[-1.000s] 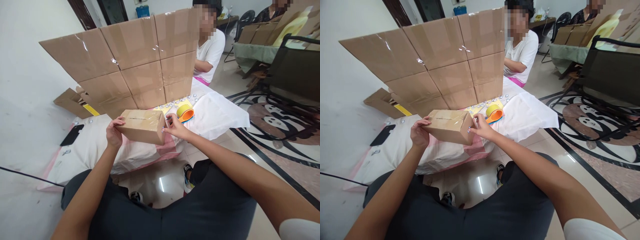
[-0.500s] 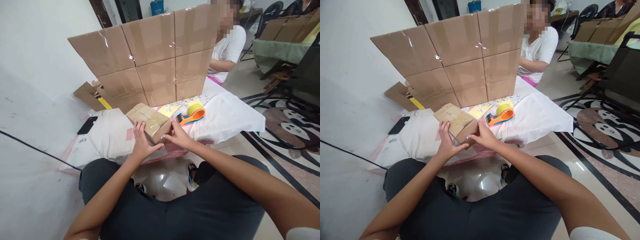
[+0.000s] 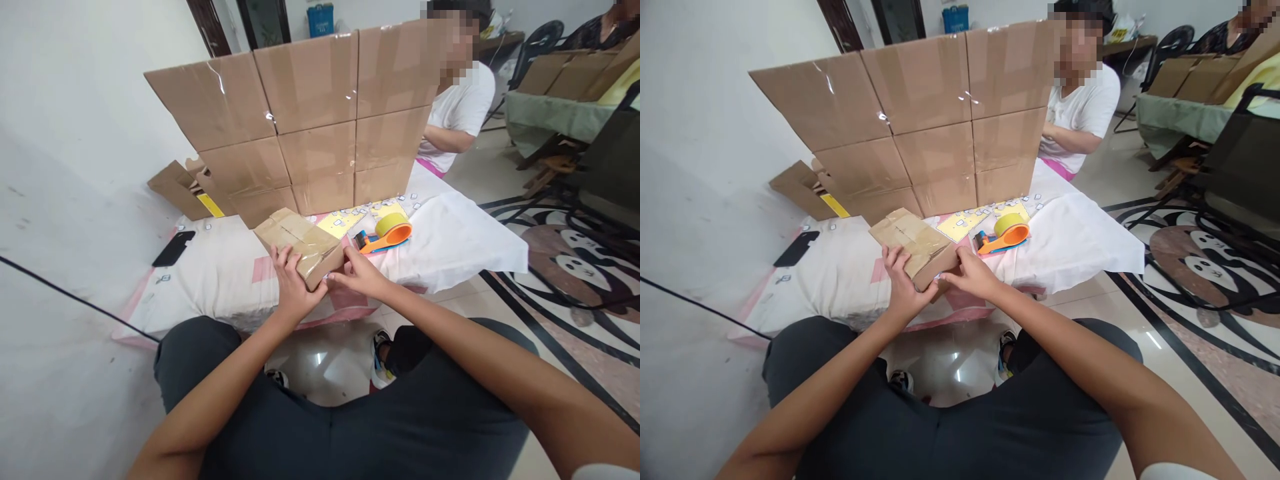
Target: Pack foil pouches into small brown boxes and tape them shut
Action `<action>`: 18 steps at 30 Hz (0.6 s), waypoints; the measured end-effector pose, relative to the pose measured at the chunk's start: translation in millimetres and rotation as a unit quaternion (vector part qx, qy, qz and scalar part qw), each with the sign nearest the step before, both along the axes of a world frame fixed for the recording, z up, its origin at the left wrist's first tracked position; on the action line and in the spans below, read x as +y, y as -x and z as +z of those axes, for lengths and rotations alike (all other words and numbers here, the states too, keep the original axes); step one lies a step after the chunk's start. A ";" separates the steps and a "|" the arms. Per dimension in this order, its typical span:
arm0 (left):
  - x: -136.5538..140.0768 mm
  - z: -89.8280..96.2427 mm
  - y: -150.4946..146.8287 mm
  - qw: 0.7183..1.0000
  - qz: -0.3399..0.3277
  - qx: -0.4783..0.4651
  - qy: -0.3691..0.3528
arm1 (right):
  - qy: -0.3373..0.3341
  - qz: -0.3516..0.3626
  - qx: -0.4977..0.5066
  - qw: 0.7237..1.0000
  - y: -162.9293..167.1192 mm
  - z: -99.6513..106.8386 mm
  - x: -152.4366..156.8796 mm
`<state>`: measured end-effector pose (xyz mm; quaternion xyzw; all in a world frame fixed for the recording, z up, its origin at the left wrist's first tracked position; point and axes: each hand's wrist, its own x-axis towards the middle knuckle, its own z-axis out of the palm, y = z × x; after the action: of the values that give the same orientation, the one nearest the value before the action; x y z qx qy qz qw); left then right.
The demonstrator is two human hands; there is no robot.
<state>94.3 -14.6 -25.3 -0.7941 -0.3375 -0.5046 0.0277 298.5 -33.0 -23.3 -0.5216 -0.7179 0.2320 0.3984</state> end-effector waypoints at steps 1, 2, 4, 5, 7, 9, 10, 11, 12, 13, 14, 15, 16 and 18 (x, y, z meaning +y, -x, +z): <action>0.0 0.1 -1.1 1.000 0.001 -0.002 -0.004 | 0.005 -0.007 -0.006 1.000 -0.1 1.8 0.2; 0.2 0.2 -1.9 1.000 0.003 -0.003 -0.006 | 0.009 -0.014 -0.011 1.000 -0.1 3.4 0.7; 0.5 0.1 -2.6 1.000 0.008 -0.004 -0.008 | 0.014 -0.016 -0.016 1.000 -1.0 5.1 1.9; 0.6 0.0 -2.6 1.000 0.009 -0.003 -0.008 | 0.015 -0.009 -0.016 1.000 -1.9 5.4 2.6; 0.5 0.0 -2.3 1.000 0.010 -0.003 -0.008 | 0.014 0.005 -0.019 1.000 -4.0 5.2 3.5; 0.0 0.3 -2.3 1.000 0.009 -0.004 -0.008 | 0.011 0.013 -0.028 0.999 -5.6 4.8 3.4; -0.3 0.6 -2.3 1.000 0.008 -0.003 -0.008 | 0.009 0.016 -0.036 0.999 -5.8 4.8 2.9; -0.6 0.8 -2.5 1.000 0.008 -0.003 -0.007 | 0.007 0.016 -0.046 0.999 -5.5 5.0 2.2; -0.8 1.0 -2.6 1.000 0.008 -0.002 -0.007 | 0.006 0.015 -0.055 0.998 -4.8 5.4 1.6; -0.9 1.2 -2.8 1.000 0.010 -0.001 -0.008 | 0.004 0.011 -0.063 0.998 -3.9 6.0 1.0; -0.9 1.4 -2.9 1.000 0.012 -0.001 -0.009 | 0.005 0.007 -0.072 0.997 -2.8 6.9 0.6; -0.9 1.4 -2.9 1.000 0.015 -0.001 -0.010 | 0.008 0.003 -0.080 0.997 -2.0 7.9 0.4; -0.8 1.5 -2.9 1.000 0.019 0.000 -0.011 | 0.013 -0.001 -0.090 0.996 -1.5 9.1 0.3; -0.8 1.7 -2.6 1.000 0.025 0.002 -0.009 | 0.023 -0.004 -0.114 0.993 -1.9 12.0 0.3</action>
<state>97.0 -15.4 -23.6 -0.7863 -0.3527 -0.5049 0.0481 300.4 -32.7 -11.3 -0.5563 -0.7510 0.1859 0.3033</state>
